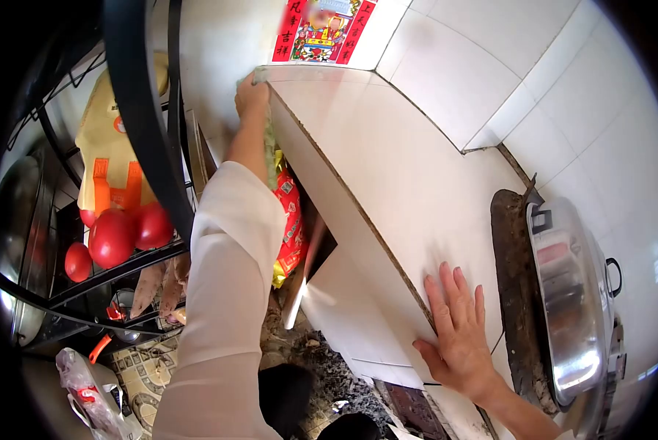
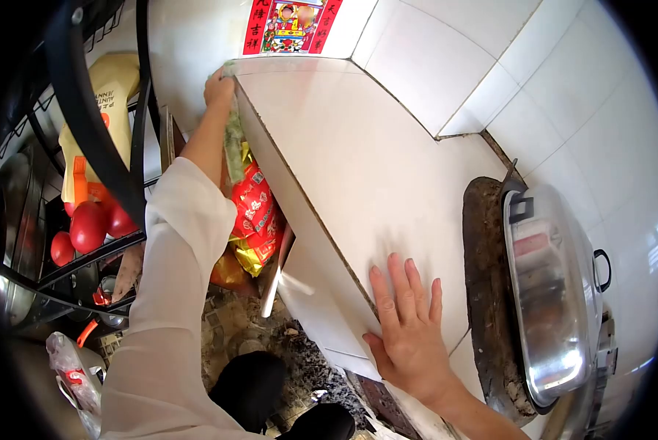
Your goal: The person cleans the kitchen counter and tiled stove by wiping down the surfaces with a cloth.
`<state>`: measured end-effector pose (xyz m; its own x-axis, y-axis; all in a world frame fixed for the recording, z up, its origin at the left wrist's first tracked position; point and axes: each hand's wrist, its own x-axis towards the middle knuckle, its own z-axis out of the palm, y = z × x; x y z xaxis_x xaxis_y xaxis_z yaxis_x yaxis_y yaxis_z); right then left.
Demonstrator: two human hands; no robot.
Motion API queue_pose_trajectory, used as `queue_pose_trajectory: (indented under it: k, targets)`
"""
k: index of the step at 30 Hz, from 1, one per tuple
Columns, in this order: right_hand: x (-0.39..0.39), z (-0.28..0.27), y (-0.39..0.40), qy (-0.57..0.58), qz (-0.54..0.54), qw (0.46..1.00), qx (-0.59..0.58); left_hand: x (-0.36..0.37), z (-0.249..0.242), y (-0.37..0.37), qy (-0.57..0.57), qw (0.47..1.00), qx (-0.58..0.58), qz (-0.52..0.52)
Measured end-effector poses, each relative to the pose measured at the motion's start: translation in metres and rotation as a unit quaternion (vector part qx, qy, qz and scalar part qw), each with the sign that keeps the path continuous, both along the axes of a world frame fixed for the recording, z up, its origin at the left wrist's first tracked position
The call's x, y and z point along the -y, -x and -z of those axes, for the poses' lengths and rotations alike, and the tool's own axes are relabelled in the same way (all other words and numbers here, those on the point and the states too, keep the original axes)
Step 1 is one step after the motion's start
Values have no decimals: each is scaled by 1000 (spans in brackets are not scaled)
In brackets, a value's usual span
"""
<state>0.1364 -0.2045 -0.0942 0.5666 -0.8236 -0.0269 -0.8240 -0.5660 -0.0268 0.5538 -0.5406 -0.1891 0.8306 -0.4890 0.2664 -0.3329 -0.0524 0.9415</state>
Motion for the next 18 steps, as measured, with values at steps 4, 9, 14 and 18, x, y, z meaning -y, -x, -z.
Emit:
queue_pose_trajectory:
  k: [4,9,14,18]
  targets:
    - [1,2,0,-23,4,1000,-1,12,26,-24,-95,992,-48,65]
    - [-1,2,-1,1,2,1000,-19,5,33,-12,-213,971,-113,10]
    - [-1,2,-4,12,8,999,-32,-18,19,12,-112,989,-94,-26]
    - [1,1,-4,-7,7,1000,-27,31,51,-19,25,998,-44,-34]
